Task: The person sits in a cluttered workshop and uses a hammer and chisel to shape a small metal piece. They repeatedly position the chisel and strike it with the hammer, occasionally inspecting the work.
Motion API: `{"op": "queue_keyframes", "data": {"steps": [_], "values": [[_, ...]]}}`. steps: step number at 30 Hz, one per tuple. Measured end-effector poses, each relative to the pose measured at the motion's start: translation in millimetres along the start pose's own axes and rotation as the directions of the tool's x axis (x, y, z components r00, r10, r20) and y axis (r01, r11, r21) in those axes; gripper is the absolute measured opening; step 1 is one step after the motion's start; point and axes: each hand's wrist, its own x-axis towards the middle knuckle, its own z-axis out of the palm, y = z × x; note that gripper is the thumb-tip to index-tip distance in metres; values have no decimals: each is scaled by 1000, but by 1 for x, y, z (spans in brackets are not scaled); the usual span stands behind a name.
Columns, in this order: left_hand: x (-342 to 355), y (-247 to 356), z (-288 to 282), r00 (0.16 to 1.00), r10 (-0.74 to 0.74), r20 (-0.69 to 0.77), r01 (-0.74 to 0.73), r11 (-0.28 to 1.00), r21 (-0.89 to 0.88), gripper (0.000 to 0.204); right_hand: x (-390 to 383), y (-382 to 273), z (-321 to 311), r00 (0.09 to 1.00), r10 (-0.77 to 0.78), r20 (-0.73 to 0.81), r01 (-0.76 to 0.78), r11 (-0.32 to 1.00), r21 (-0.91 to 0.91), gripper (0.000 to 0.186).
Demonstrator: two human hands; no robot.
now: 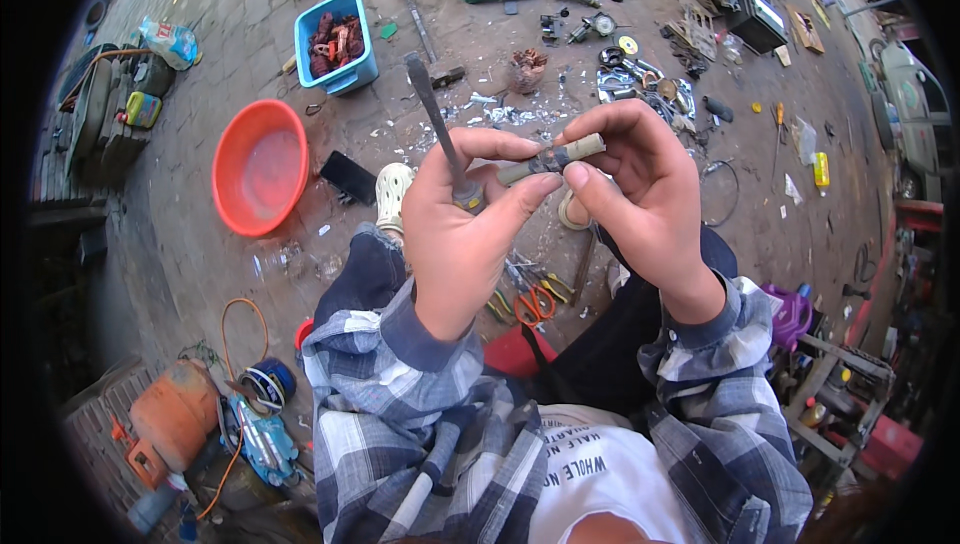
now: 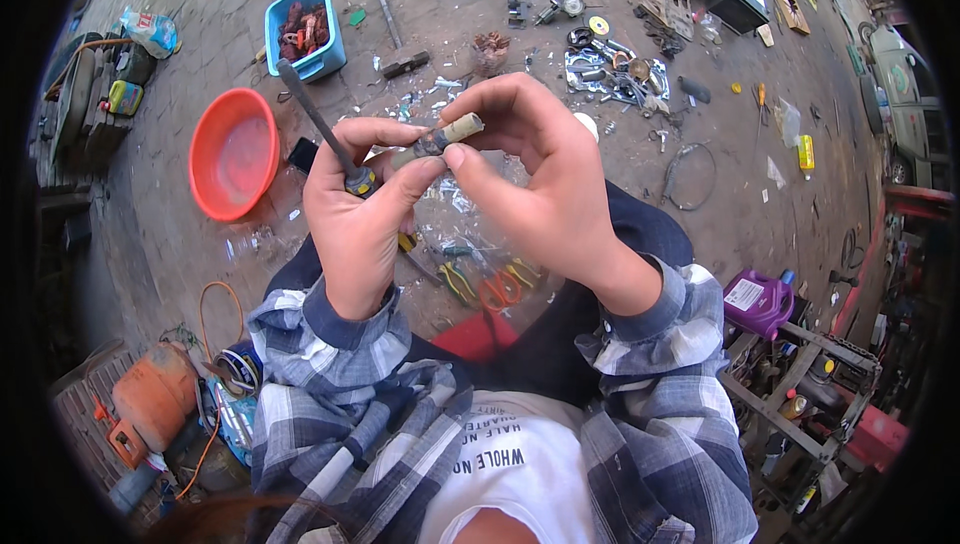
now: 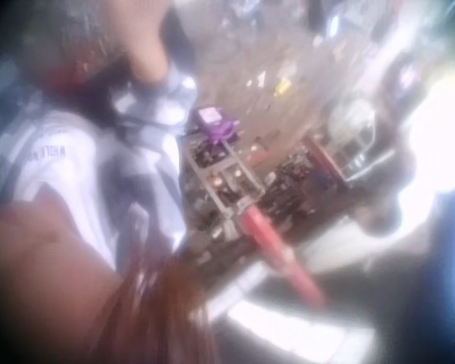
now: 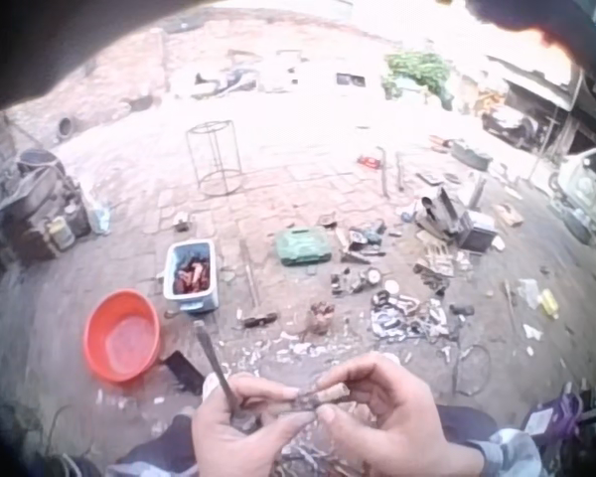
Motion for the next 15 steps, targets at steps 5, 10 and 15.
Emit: {"op": "queue_keyframes", "data": {"steps": [5, 10, 15], "values": [[0, -2, -2, 999, 37, 5, -38, 997, 66, 26, 0, 0, -1, 999, 48, 7, -48, 999, 24, 27], [2, -3, -1, 1000, -7, 14, 6, 1000, 26, 25, 1, 2, -2, 996, 86, 5, -86, 995, 42, 25], [4, -2, -2, 996, -73, 57, 75, 997, -24, 24, 1, -1, -1, 993, 119, 14, -119, 987, 106, 23]]}}
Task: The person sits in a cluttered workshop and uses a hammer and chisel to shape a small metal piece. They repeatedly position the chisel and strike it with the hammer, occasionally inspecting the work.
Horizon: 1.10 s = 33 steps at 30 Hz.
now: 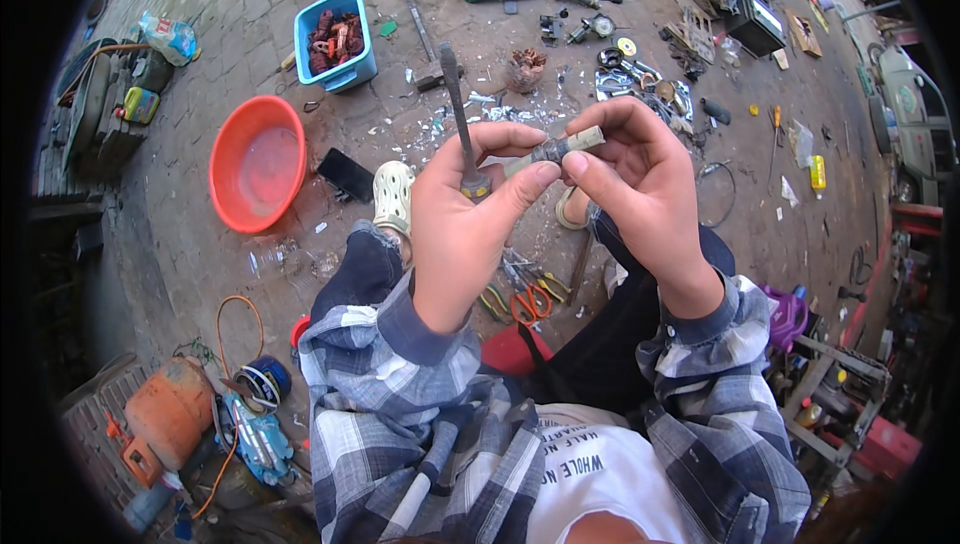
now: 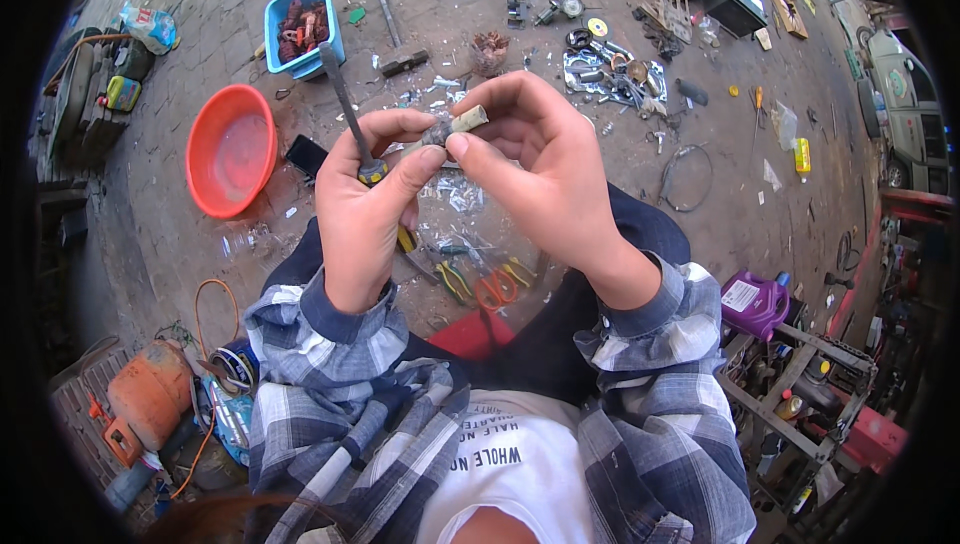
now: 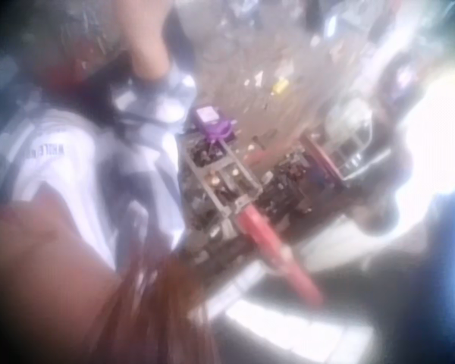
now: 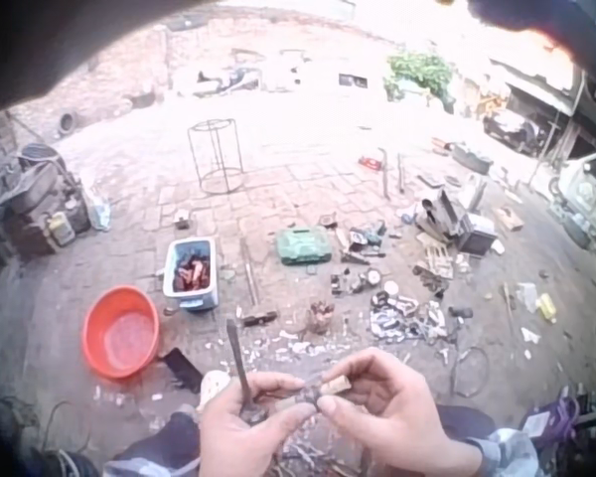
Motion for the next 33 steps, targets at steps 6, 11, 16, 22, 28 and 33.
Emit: {"op": "queue_keyframes", "data": {"steps": [6, 11, 16, 22, 28, 33], "values": [[0, -2, -1, 999, -39, 31, 41, 998, -47, 21, 1, 2, 0, 1000, 20, -9, -20, 999, -27, 26], [1, -6, -4, 995, -95, 31, 97, 991, -95, 24, 4, 10, -3, 1000, -31, 3, 31, 990, -136, 32], [6, -18, -4, 990, -124, -71, 97, 949, -300, 24, -4, 37, 13, 988, 121, 94, -113, 989, -93, 36], [11, -26, -6, 988, -96, -118, 69, 974, -216, 24, -20, 59, 23, 858, 408, 314, -368, 912, -181, 30], [27, -47, -35, 953, 17, -302, -127, 929, -347, 25, -15, 40, 3, 829, 399, 392, -201, 866, -457, 20], [23, -31, -42, 899, 207, -385, -302, 931, -204, 25, -16, 34, -28, 877, 403, 260, -306, 888, -344, 14]]}}
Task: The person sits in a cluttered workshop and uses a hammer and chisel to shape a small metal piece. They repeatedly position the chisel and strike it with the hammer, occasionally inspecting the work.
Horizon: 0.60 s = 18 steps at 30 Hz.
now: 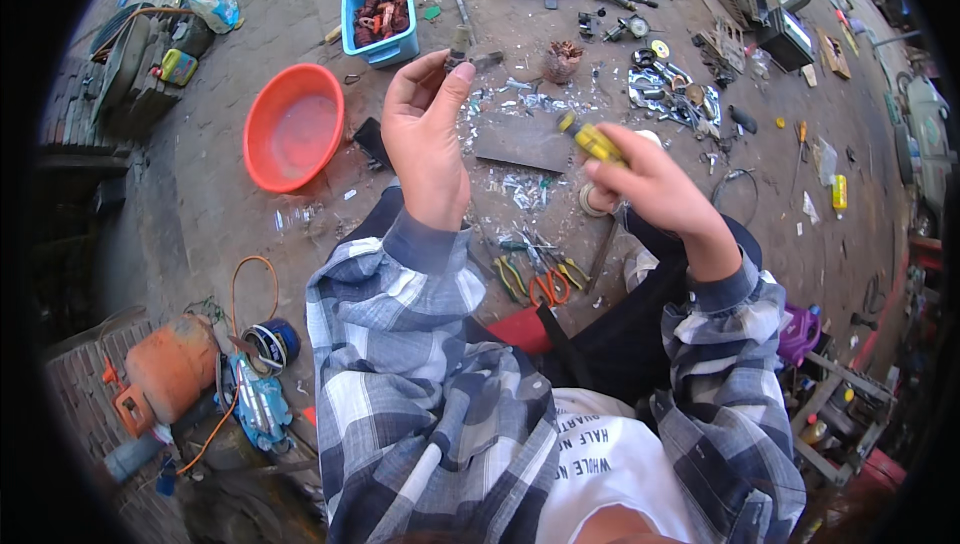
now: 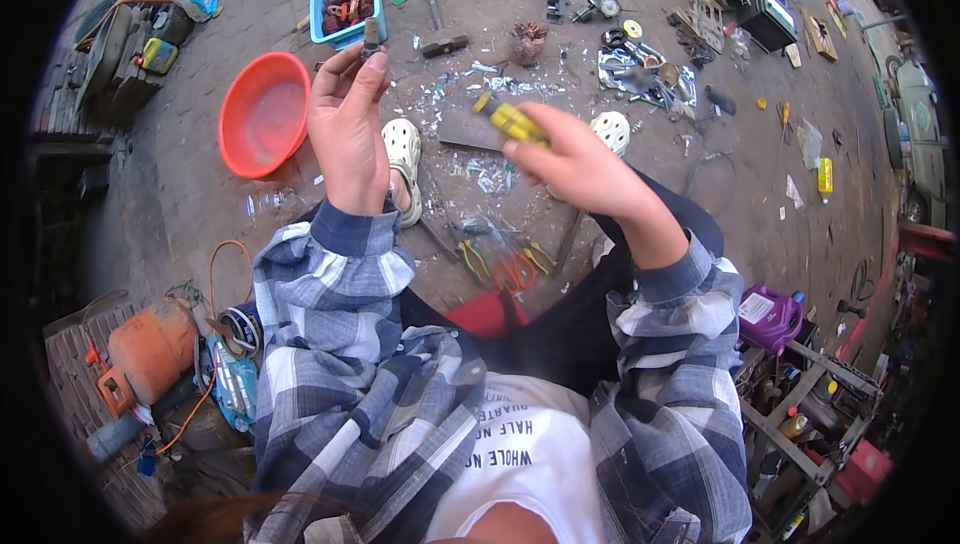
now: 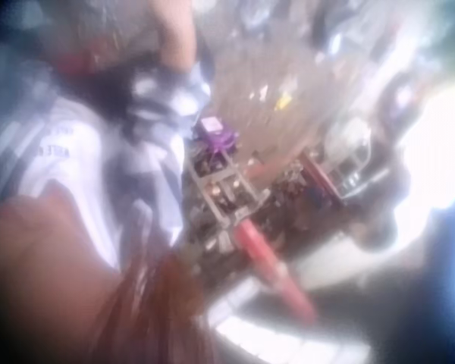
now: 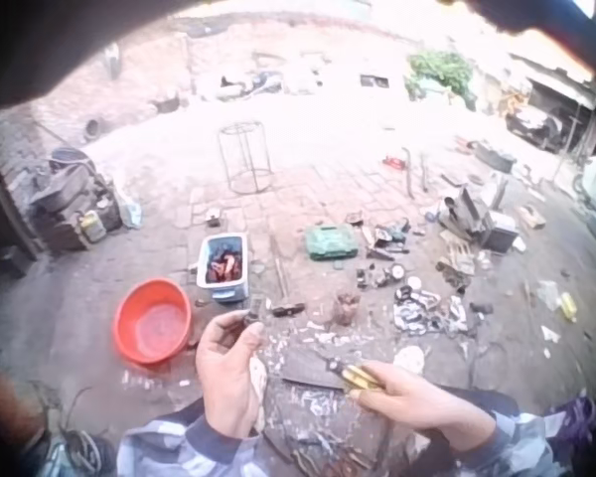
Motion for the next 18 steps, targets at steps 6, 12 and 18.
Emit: {"op": "queue_keyframes", "data": {"steps": [6, 12, 18], "values": [[-12, 14, 19, 982, -74, 172, 63, 996, 70, 28, -3, -10, -24, 942, -126, -311, 254, 875, 412, 16], [-40, 8, 46, 907, -182, 379, 150, 982, 115, 27, -11, -24, -9, 884, -208, -418, 334, 907, 255, 28], [-53, 8, 63, 848, -220, 482, 200, 975, 93, 27, -25, -26, -11, 833, -296, -467, 376, 923, 86, 24]]}}
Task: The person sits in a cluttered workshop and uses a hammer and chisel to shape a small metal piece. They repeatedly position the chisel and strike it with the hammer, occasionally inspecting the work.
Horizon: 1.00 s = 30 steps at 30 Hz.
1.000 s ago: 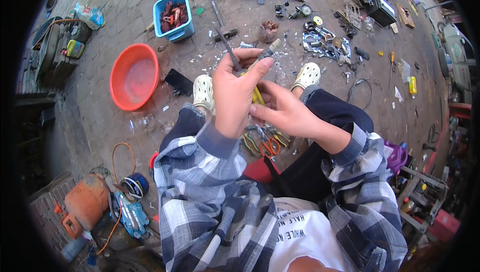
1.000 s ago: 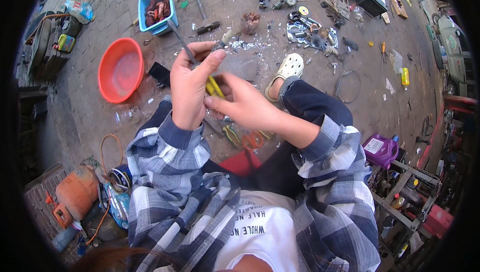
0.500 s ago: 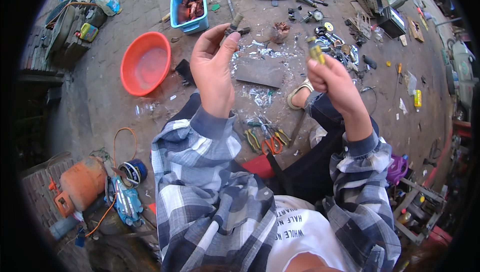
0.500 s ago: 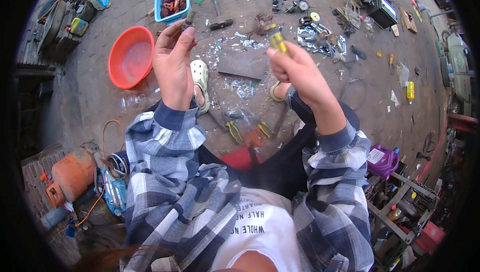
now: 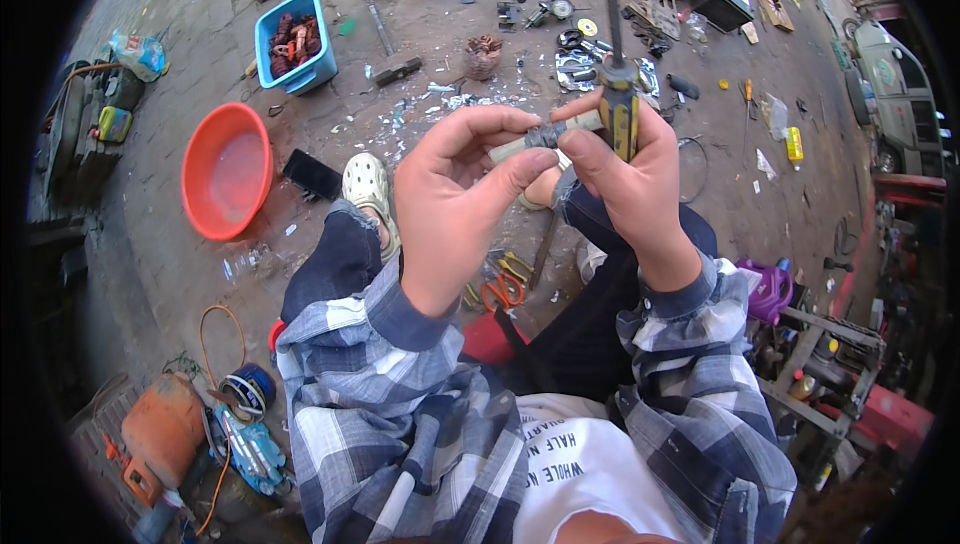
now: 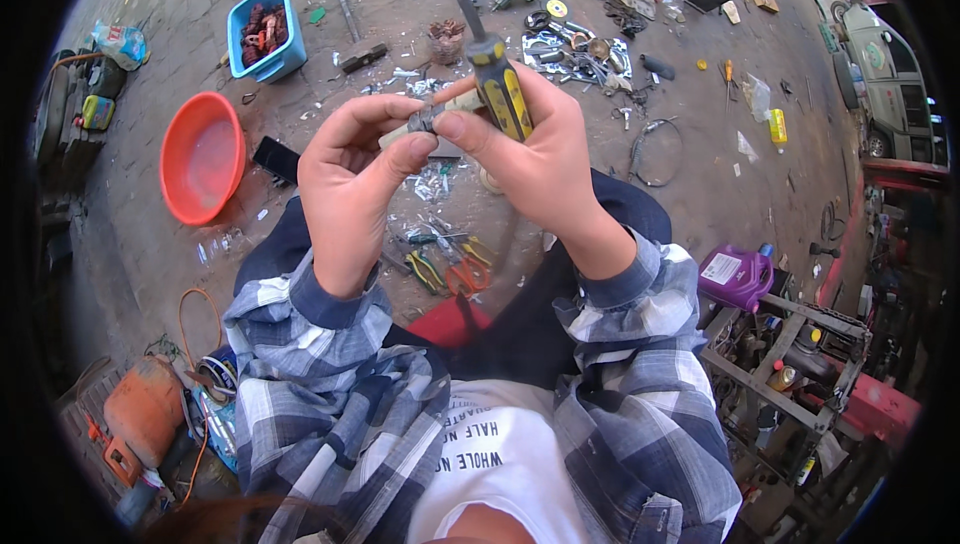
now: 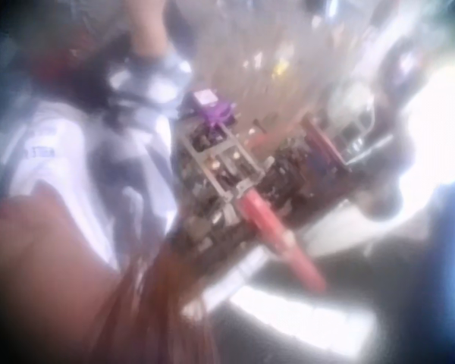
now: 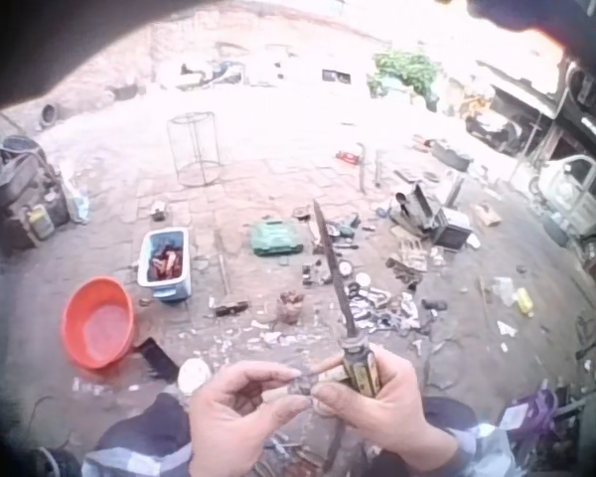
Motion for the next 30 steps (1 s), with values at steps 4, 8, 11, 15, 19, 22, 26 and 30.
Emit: {"op": "queue_keyframes", "data": {"steps": [4, 8, 11, 15, 19, 22, 26, 30], "values": [[1, 3, 8, 999, -4, 53, 3, 1000, 17, 28, -4, 2, -8, 1000, -9, -18, 10, 996, 93, 23], [3, -1, 10, 996, 55, 73, -62, 994, 94, 27, -5, 3, -12, 997, 83, 2, -81, 965, 248, 24], [4, -9, 9, 986, 144, 86, -158, 970, 184, 26, -7, 4, -16, 995, 98, 14, -99, 964, 247, 24], [4, -7, 11, 992, 94, 85, -110, 970, 216, 25, -10, 4, -20, 999, 53, 2, -52, 984, 169, 24], [2, -9, 11, 998, 14, 57, -27, 972, 235, 24, -9, 5, -21, 1000, 24, -14, -22, 989, 144, 24], [2, -3, 7, 989, -25, 148, -22, 950, 310, 22, -8, 4, -18, 999, 25, -26, -21, 985, 173, 23], [2, -6, 8, 993, 20, 112, -53, 953, 298, 25, -7, 3, -15, 998, 42, -44, -32, 977, 210, 22], [2, -6, 6, 984, 38, 172, -98, 930, 355, 26, -7, 7, -11, 994, 57, -88, -31, 964, 265, 21]]}}
